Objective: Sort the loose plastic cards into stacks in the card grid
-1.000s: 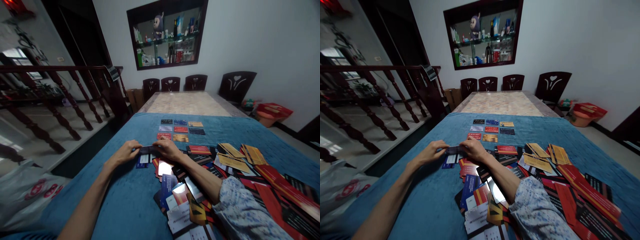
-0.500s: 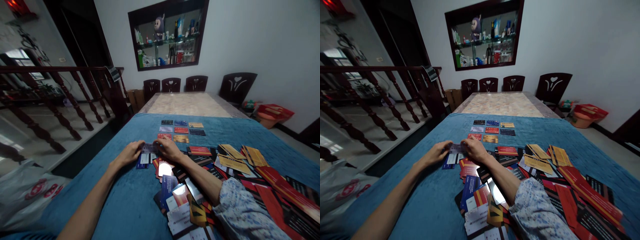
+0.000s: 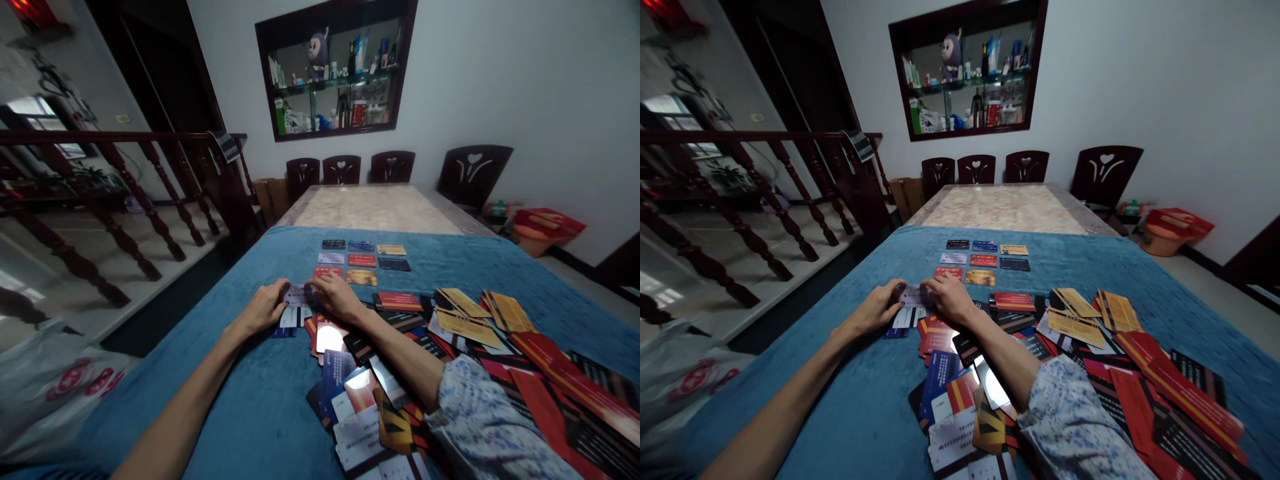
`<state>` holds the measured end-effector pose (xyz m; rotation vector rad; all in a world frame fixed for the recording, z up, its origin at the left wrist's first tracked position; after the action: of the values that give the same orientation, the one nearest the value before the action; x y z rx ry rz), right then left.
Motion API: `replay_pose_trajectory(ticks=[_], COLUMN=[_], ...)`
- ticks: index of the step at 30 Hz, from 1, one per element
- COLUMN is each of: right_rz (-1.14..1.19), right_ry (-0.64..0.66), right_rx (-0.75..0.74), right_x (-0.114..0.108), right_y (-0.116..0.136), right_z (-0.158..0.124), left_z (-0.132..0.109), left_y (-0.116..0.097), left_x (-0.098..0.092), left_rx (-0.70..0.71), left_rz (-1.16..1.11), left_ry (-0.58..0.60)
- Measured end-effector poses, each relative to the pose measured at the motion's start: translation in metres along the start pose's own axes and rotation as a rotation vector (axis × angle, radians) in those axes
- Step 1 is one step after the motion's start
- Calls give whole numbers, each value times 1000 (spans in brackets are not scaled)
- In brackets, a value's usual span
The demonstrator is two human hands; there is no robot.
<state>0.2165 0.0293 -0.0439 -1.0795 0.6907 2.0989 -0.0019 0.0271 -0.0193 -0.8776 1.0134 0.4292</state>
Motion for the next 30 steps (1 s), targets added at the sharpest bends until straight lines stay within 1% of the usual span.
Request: replay_pose_trajectory(ticks=[5,11,23,30], right_rz=[17,8,43,69], right_ry=[41,112,138,120], right_rx=[-22,-2,32,75], right_x=[1,3,8,9], right_y=[-1,-3,-6,-9], right_z=[0,0,0,1], left_z=[0,0,2,3], left_y=[4,3,8,10], left_x=[2,2,1,2], left_rx=[-16,-35,-86,-121], left_rz=[-30,-59,-156,-176], left_ry=[4,0,-11,-16])
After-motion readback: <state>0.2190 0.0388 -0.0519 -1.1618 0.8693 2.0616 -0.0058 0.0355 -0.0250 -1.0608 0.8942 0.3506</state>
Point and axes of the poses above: each hand's wrist, its own z-axis towards the middle knuckle, its own x-axis out of the palm, y = z × x, the point moved 2 cm from there along z, towards the middle knuckle, and after that the axes turned 9 degrees about -z, right-handed, at the moved point
